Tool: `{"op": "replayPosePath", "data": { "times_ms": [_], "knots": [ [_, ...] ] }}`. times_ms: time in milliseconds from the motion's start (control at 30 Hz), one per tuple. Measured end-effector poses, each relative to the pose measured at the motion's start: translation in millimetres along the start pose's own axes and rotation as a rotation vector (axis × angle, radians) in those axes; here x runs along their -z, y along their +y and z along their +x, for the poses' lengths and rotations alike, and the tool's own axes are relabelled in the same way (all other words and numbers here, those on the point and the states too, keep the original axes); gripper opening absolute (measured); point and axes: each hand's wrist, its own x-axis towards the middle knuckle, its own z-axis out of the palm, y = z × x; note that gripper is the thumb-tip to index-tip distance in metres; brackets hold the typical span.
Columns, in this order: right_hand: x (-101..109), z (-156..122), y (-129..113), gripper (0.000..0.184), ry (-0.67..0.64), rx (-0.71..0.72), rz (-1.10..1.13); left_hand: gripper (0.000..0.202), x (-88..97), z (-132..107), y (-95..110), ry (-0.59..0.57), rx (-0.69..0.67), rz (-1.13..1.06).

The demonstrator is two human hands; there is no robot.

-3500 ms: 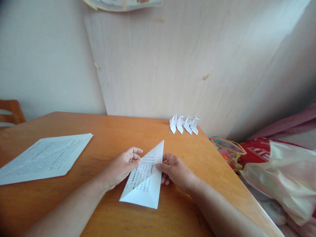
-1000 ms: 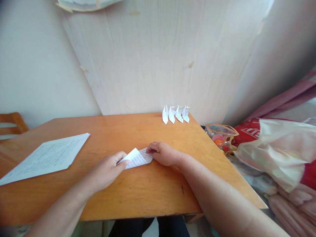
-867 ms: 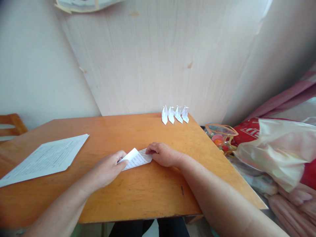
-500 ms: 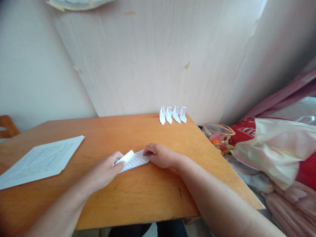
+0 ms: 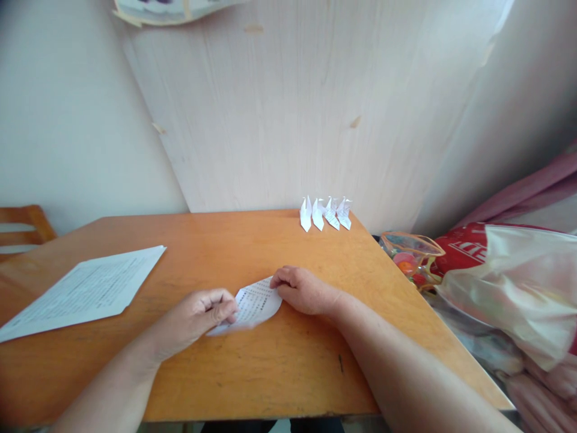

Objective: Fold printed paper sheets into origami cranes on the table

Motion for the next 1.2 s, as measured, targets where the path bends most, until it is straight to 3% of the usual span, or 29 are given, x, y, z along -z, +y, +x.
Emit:
{"op": "replayPosePath", "data": {
  "times_ms": [67,133,233,333,567,700,900,1200],
  "knots": [
    [-1.8,-0.5,1.4,0.021,0.009,0.027,-0.014,0.047,2.5,-1.9,0.9,0.003,-0.007,-0.085],
    [-3.6,-0.9,2.7,0.021,0.021,0.054,-0.034,0.048,4.0,-0.3,0.7,0.102,-0.010,-0.112],
    [-5.5,-1.0,3.3,0.021,0.042,0.066,-0.049,0.036,3.2,7.1,-3.0,0.271,-0.011,-0.040],
    [-5.7,-0.9,2.1,0.022,0.046,0.069,-0.053,0.026,-1.2,14.5,-9.1,0.331,-0.035,0.102],
    [-6.6,-1.6,2.5,0.022,0.068,0.068,-0.064,0.039,-10.3,17.3,-16.3,0.219,-0.145,0.491],
    [-6.0,0.7,10.3,0.022,0.161,0.028,-0.116,0.036,-9.6,15.1,-14.9,0.200,-0.199,0.632],
    [-2.0,1.9,16.8,0.019,0.306,-0.046,-0.220,0.029,-10.4,11.0,-8.2,0.244,-0.219,0.727],
    [-1.4,-5.2,-4.8,0.017,0.320,-0.016,-0.273,0.027,-13.2,11.4,-5.1,0.253,-0.180,0.737]
  ]
}}
